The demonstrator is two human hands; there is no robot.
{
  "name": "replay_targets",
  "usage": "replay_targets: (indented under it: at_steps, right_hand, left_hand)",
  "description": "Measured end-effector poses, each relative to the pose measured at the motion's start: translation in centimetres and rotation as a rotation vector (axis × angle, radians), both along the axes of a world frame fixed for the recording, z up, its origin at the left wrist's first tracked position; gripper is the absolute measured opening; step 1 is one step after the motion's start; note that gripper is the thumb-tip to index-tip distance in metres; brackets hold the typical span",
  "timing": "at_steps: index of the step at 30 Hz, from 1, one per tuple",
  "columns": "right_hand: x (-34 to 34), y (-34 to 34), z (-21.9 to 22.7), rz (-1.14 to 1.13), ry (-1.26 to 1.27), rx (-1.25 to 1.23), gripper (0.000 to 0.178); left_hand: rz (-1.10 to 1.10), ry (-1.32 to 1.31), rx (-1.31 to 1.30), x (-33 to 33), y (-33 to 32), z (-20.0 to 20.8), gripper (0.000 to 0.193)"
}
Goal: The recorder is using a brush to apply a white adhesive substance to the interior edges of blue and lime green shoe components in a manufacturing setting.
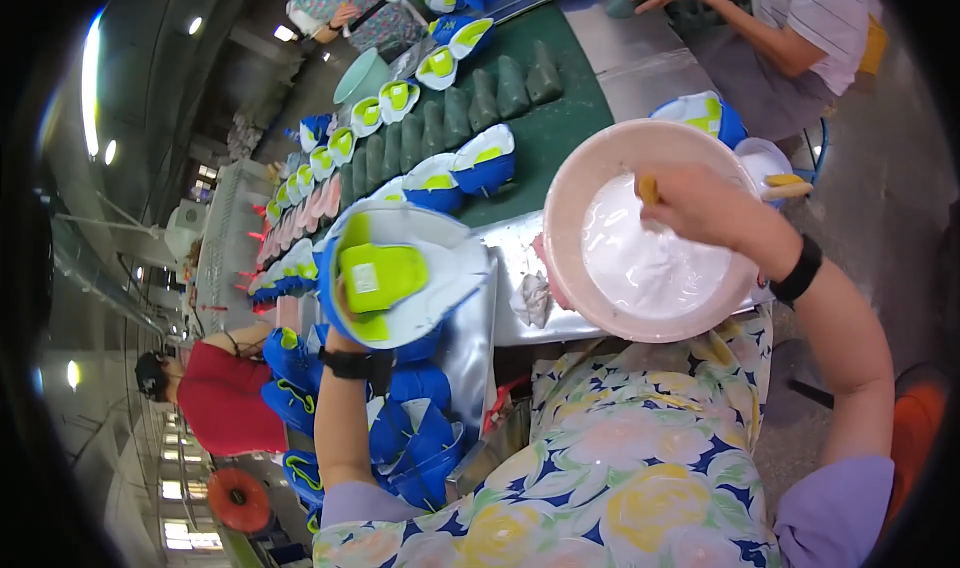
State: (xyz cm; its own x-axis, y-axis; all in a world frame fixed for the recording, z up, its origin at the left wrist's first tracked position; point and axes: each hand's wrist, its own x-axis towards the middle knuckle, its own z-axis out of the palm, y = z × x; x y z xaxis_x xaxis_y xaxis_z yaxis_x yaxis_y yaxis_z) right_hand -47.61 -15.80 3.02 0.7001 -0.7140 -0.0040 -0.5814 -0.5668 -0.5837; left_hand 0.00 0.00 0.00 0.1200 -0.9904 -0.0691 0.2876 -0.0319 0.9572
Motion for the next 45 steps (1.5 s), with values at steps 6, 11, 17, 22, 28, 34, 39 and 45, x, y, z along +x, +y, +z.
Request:
replay_targets:
  at_steps: [6, 11, 17, 22, 28, 34, 39, 45]
  right_hand:
    - [1.7, -4.3, 5.9, 0.042, -0.542, -0.067, 0.021]
    - [2.1, -6.2, 6.2, -0.11, -0.493, -0.12, 0.027]
    - [3.1, -5.7, 4.4, -0.477, -0.55, 0.034, 0.037]
    - [4.3, -5.6, 3.0, -0.578, -0.691, 0.254, 0.037]
    - [6.3, -5.0, 1.8, -0.534, -0.794, 0.327, 0.037]
    - [7.5, -4.3, 2.0, -0.509, -0.799, 0.422, 0.035]
    - [6.0, -4.7, 2.4, -0.351, -0.891, 0.263, 0.028]
    - [4.3, -6.5, 2.7, -0.152, -0.875, -0.132, 0.02]
  left_hand:
    - [-0.356, 0.073, 0.251, -10.6, -12.9, 1.9, 0.066]
    - [-0.514, 0.419, 0.039, -13.8, -16.5, 3.0, 0.07]
    - [-0.477, 0.303, 0.019, -14.2, -17.7, 1.1, 0.069]
    - [-0.432, 0.212, 0.003, -14.3, -17.5, -0.9, 0.068]
    - [-0.388, 0.112, -0.031, -13.9, -21.2, -2.2, 0.067]
    - [-0.344, 0.018, -0.075, -12.1, -22.0, -3.2, 0.065]
    - [-0.269, -0.076, -0.107, -7.1, -21.3, -2.4, 0.064]
    - [-0.441, 0.198, 0.097, -10.0, -19.1, -0.3, 0.065]
